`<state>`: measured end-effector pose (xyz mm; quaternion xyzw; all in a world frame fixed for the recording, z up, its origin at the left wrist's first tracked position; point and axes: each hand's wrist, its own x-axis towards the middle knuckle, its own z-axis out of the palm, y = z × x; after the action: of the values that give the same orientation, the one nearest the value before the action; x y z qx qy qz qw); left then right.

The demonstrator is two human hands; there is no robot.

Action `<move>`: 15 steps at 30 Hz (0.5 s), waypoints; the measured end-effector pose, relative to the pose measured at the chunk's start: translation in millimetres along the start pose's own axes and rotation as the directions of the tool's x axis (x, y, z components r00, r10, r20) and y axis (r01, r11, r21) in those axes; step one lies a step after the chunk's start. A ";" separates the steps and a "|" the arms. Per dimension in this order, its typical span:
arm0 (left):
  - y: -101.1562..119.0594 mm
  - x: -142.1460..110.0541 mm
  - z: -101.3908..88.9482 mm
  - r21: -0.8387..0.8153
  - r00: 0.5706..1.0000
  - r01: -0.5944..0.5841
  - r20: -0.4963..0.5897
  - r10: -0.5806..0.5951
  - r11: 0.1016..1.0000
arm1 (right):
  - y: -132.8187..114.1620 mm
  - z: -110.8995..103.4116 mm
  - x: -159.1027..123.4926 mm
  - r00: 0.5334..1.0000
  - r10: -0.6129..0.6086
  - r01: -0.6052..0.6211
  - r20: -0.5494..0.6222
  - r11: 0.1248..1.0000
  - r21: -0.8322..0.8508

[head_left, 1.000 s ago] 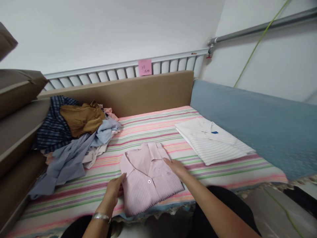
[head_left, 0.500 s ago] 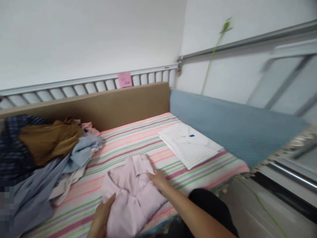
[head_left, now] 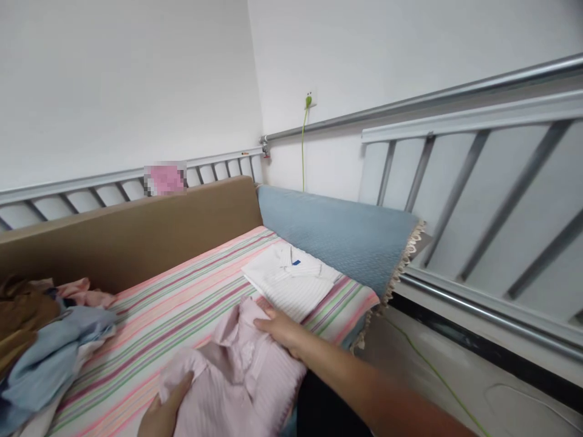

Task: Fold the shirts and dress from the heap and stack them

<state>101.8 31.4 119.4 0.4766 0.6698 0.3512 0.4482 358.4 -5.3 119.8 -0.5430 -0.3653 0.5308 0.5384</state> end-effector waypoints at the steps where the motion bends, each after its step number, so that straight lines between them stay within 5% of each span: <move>1: 16.8 -2.9 13.4 -0.036 0.998 0.045 0.044 -0.043 0.998 | -13.8 -13.4 4.2 1.000 -0.014 0.014 0.005 1.000 0.002; 3: 54.5 -5.4 39.9 -0.105 0.990 0.090 0.116 -0.077 0.990 | -44.8 -39.8 16.6 0.999 -0.044 0.044 -0.013 0.999 -0.027; 9: 152.0 14.0 124.5 -0.362 0.978 -0.113 0.122 0.167 0.925 | -122.3 -123.1 74.2 0.972 -0.217 0.205 -0.089 0.971 -0.124; 12: 157.2 39.0 180.8 -0.463 0.959 -0.079 0.206 0.194 0.883 | -116.1 -172.5 107.4 0.970 -0.193 0.149 -0.149 0.953 -0.263; 15: 128.8 62.9 236.5 -0.432 0.896 0.171 0.442 0.043 0.886 | -75.4 -221.1 132.8 0.964 -0.075 -0.026 -0.256 0.927 -0.373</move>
<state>355.5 140.1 135.1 0.4006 0.4645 0.3674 0.6991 608.5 91.3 137.1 -0.6969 -0.3909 0.3673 0.4760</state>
